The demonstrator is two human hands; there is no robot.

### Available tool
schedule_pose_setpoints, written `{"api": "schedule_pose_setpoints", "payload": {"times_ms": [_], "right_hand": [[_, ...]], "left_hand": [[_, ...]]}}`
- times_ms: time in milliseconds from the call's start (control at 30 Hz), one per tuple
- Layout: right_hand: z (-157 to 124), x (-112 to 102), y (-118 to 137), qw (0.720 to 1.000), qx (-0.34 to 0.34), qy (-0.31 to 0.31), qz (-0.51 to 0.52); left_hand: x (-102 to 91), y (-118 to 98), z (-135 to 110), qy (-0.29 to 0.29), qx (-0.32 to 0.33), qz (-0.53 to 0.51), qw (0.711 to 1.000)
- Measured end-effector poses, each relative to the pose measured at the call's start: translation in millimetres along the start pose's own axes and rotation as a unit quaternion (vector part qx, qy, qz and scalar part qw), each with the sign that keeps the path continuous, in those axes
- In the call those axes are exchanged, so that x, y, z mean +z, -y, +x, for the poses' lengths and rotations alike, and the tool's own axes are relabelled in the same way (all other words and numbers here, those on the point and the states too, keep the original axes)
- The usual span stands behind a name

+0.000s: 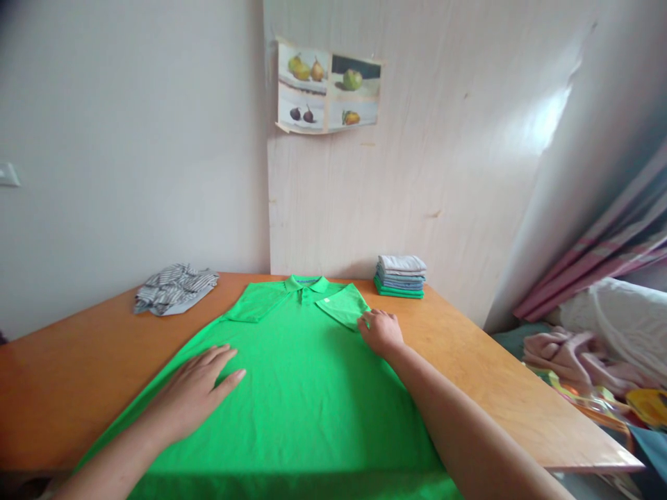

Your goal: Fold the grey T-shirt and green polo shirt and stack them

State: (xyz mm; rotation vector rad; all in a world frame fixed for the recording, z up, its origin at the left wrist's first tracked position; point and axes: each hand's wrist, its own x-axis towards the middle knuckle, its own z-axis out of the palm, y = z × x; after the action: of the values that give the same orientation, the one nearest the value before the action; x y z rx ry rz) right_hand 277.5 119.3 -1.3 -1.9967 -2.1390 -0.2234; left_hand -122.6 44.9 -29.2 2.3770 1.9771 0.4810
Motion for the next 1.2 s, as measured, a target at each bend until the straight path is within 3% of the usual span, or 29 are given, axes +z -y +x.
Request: {"api": "schedule_pose_setpoints", "payload": {"times_ms": [300, 400, 567, 733, 867, 1000, 1200], "right_hand": [[4.4, 9.4, -10.7, 0.998, 0.039, 0.040, 0.012], [6.1, 14.9, -7.0, 0.999, 0.013, 0.043, 0.018], [7.2, 24.4, 1.2, 0.992, -0.039, 0.121, 0.018], [0.5, 30.1, 12.8, 0.994, -0.039, 0.106, 0.014], [-10.4, 28.4, 21.4, 0.987, -0.066, 0.141, 0.030], [-29.9, 20.1, 25.6, 0.991, -0.047, 0.121, 0.043], [-80.3, 11.9, 25.0, 0.983, -0.103, 0.088, 0.121]], "left_hand": [[-5.6, -5.9, -0.8, 0.004, -0.002, 0.001, 1.000], [-4.4, -4.7, -0.7, 0.001, -0.001, 0.001, 1.000], [-1.4, -2.0, -1.0, 0.009, 0.001, 0.017, 1.000], [-2.2, -4.1, -2.1, 0.002, 0.002, 0.007, 1.000], [-4.1, -5.6, -3.1, 0.000, 0.005, 0.006, 1.000], [-4.1, -3.9, -3.9, -0.006, 0.017, 0.011, 1.000], [-2.9, -1.0, -0.8, -0.033, 0.037, -0.012, 0.999]]}}
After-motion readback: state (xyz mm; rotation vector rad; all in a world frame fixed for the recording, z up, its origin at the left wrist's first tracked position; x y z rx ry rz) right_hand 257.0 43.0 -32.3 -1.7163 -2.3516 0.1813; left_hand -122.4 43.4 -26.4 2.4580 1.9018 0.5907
